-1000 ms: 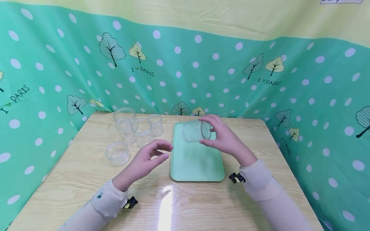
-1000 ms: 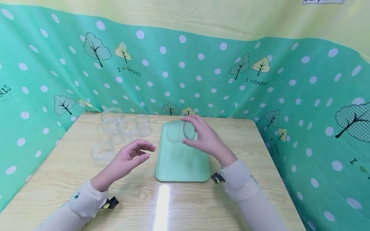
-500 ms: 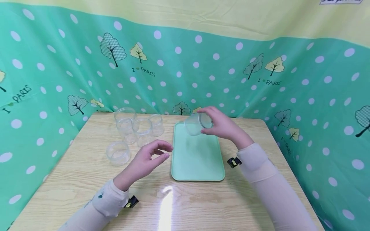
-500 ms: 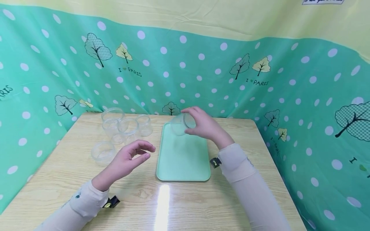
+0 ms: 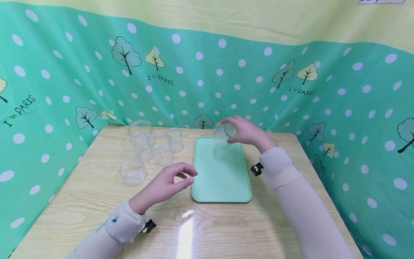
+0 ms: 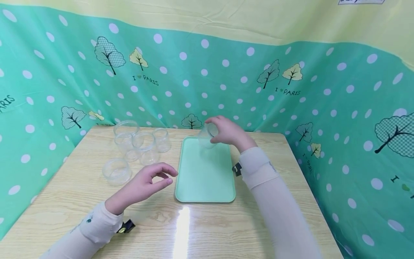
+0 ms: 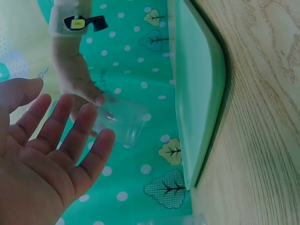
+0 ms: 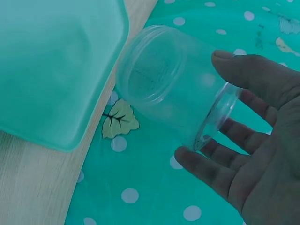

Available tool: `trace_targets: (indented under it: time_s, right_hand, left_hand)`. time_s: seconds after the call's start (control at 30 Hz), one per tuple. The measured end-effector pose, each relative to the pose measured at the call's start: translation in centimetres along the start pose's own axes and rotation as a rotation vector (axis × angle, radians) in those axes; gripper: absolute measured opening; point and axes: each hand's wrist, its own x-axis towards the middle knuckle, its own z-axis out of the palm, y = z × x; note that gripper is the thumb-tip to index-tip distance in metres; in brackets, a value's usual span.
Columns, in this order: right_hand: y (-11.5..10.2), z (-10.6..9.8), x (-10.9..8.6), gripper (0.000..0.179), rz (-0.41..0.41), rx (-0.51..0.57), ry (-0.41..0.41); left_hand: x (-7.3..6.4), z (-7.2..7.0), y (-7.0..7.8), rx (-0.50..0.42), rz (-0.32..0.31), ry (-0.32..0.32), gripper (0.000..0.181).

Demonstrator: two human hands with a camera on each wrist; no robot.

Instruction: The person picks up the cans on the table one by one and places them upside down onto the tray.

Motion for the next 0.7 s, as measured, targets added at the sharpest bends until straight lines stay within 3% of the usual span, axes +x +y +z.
trace_targets:
  time_s: [0.2,0.7]
  right_hand:
    - [0.5,0.0,1.0,0.073,0.050,-0.013,-0.021]
    - [0.8,-0.2,2.3,0.074,0.085,-0.081,-0.097]
  left_hand:
    - [0.0,0.3,-0.3,0.025,0.021,-0.061,0.015]
    - [-0.1,0.7,-0.6,0.103,0.021,-0.185,0.019]
